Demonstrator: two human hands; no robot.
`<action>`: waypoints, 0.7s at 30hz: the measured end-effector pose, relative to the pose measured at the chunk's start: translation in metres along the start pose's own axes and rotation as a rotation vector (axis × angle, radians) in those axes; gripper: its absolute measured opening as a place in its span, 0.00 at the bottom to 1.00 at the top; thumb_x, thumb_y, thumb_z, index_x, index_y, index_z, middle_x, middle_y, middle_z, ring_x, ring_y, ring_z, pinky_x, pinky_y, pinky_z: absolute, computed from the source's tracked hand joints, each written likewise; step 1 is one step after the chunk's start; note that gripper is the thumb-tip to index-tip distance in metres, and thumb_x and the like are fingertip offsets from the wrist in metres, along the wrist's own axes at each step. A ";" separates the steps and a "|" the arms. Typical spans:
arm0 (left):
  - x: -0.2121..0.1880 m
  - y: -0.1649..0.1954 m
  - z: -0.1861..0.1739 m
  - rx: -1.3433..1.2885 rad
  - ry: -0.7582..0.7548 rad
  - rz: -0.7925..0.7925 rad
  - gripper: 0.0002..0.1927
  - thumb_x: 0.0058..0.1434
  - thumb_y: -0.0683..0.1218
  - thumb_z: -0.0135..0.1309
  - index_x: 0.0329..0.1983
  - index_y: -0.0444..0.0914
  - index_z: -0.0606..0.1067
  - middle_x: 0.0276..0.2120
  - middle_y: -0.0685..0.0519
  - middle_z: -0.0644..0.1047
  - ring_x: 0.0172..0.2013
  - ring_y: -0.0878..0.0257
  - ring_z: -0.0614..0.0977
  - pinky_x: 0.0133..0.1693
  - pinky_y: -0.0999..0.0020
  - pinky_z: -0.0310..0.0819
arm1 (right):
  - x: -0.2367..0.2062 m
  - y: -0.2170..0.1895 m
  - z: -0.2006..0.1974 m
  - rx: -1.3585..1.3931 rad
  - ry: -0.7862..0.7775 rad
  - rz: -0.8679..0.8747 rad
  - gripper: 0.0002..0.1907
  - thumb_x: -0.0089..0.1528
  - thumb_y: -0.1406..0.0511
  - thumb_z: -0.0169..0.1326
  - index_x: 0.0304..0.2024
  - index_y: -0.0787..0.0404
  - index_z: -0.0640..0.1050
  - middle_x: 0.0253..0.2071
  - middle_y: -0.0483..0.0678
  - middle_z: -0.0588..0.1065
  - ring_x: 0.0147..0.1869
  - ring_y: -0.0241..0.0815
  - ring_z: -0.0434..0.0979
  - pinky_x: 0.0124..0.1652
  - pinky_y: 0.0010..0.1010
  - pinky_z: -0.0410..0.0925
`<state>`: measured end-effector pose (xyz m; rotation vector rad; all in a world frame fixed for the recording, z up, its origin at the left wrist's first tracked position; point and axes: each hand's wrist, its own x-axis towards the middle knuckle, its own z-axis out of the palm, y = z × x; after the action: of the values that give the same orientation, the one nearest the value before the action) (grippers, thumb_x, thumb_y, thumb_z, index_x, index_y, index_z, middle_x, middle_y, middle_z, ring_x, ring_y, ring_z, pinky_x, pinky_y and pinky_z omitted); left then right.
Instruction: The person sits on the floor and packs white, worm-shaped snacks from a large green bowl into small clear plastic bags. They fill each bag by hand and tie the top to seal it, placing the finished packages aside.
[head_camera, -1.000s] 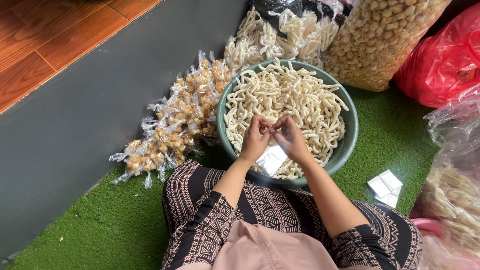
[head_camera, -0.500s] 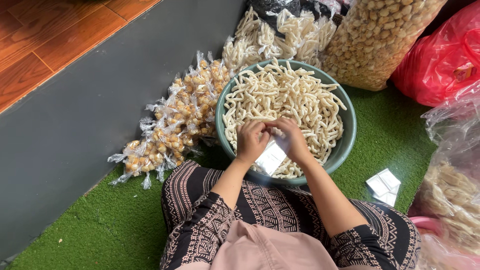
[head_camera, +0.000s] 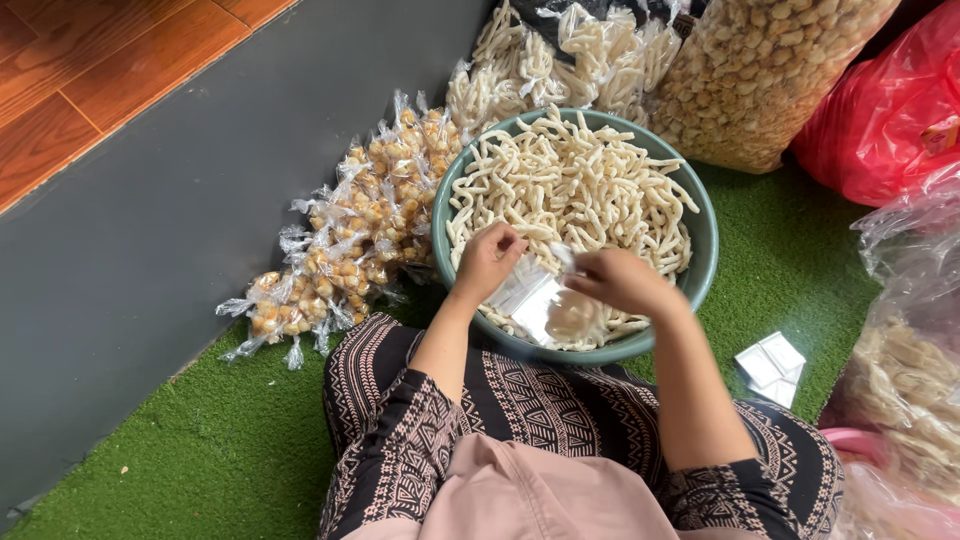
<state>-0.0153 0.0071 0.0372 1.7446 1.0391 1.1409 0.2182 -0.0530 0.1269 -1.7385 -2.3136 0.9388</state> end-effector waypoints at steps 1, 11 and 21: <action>-0.001 -0.008 0.002 0.173 -0.061 -0.074 0.07 0.63 0.48 0.56 0.39 0.40 0.74 0.36 0.52 0.78 0.39 0.56 0.81 0.46 0.56 0.77 | -0.007 0.007 -0.008 -0.029 -0.055 0.066 0.13 0.65 0.55 0.54 0.39 0.56 0.81 0.30 0.44 0.79 0.31 0.39 0.77 0.37 0.35 0.75; -0.013 -0.039 0.026 0.914 -0.357 -0.319 0.30 0.52 0.53 0.66 0.57 0.42 0.72 0.55 0.44 0.74 0.58 0.47 0.74 0.57 0.46 0.64 | 0.003 0.078 -0.020 0.816 0.881 -0.091 0.17 0.73 0.69 0.50 0.64 0.56 0.68 0.54 0.51 0.74 0.54 0.37 0.73 0.49 0.26 0.68; -0.008 -0.034 0.026 0.698 -0.260 -0.305 0.08 0.59 0.50 0.61 0.38 0.43 0.81 0.45 0.54 0.81 0.48 0.53 0.81 0.54 0.52 0.67 | 0.015 0.049 -0.004 0.631 0.657 0.170 0.29 0.67 0.64 0.53 0.71 0.55 0.65 0.62 0.53 0.73 0.57 0.43 0.77 0.54 0.34 0.75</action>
<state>-0.0001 0.0071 -0.0039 2.0801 1.5859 0.3522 0.2556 -0.0300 0.1005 -1.6325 -1.3040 0.8220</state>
